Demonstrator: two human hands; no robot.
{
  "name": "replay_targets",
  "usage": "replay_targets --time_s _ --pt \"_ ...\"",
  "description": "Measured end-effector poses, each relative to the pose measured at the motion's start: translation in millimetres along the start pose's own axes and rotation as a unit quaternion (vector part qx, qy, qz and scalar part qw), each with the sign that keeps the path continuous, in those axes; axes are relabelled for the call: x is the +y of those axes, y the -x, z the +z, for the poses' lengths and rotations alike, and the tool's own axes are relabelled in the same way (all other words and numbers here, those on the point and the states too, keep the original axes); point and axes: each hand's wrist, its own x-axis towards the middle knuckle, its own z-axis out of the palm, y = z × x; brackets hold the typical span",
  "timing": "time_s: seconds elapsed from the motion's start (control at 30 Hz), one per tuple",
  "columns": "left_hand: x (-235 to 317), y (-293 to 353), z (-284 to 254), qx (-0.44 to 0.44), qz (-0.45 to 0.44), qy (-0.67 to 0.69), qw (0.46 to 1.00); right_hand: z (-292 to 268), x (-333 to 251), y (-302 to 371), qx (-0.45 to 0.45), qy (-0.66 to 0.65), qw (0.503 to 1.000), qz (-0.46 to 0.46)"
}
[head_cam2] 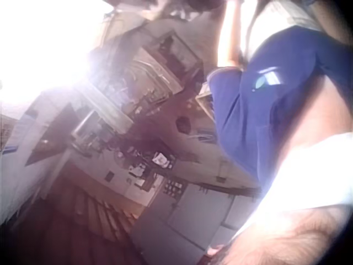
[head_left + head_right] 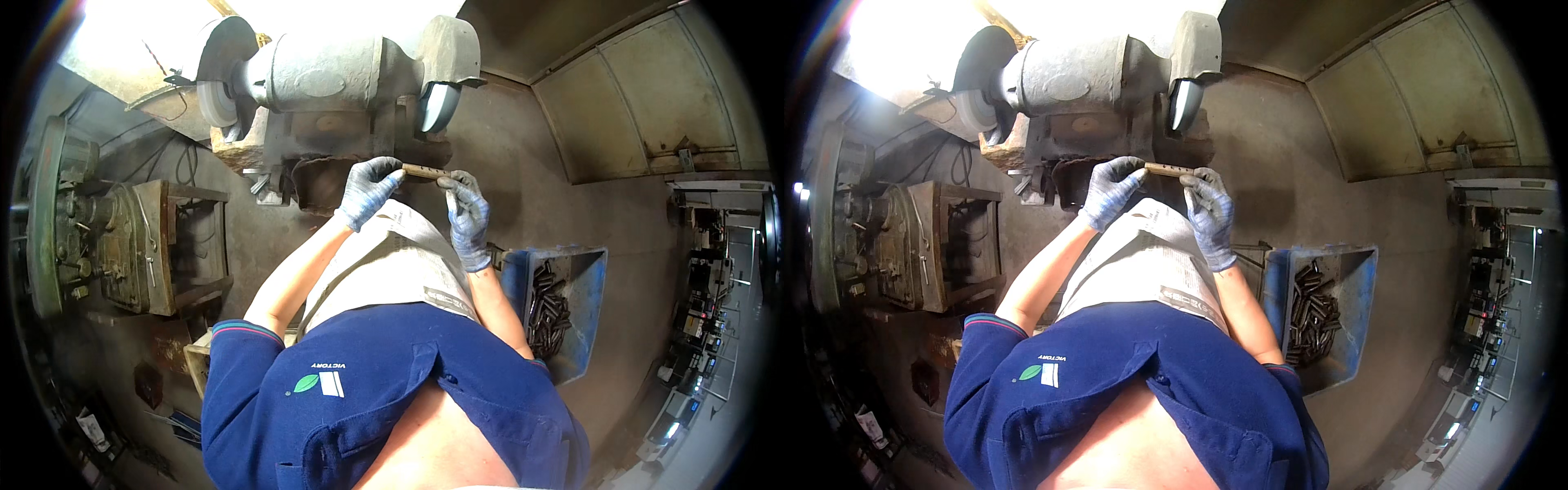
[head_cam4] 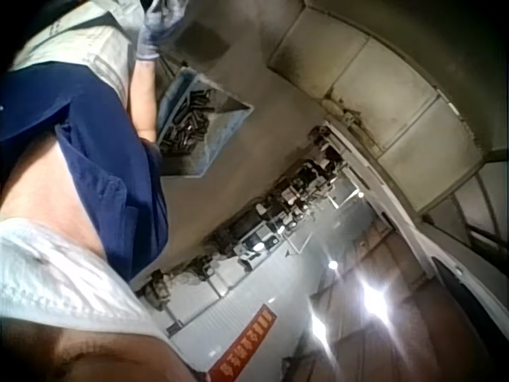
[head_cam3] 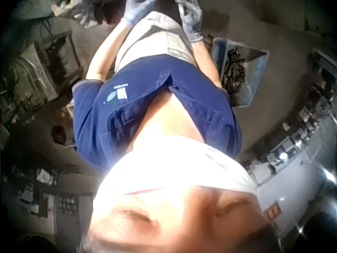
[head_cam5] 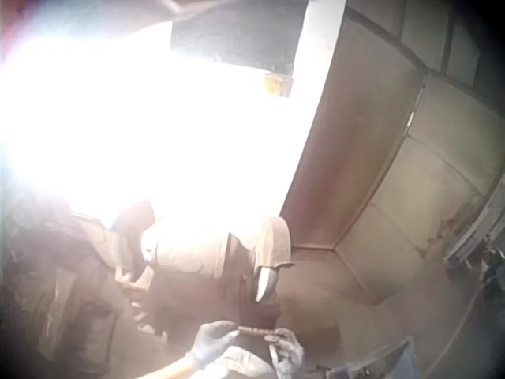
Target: The person holds small metal tubes and presses them against a rotating bench grinder wheel to smooth the ends, repeating this for multiple pieces from a bin.
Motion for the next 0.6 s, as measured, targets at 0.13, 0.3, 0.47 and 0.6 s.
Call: replay_targets --time_s 0.13,0.3,0.47,0.6 --pt "-10.2 -21.5 3.4 0.009 -0.048 0.084 0.995 -0.9 30.1 -9.3 0.01 0.022 1.0 -0.006" --pt "-25.4 -50.2 13.0 0.059 -0.046 0.081 0.994 -2.5 64.5 -24.0 0.008 0.001 1.0 0.009" --pt "-43.1 -67.9 28.7 0.082 -0.087 0.177 0.977 -11.7 73.7 -39.9 0.054 -0.093 0.989 0.097" --pt "-54.2 -77.2 46.1 0.117 -0.098 0.2 0.968 -24.4 91.0 -51.1 0.045 -0.044 0.994 0.088"
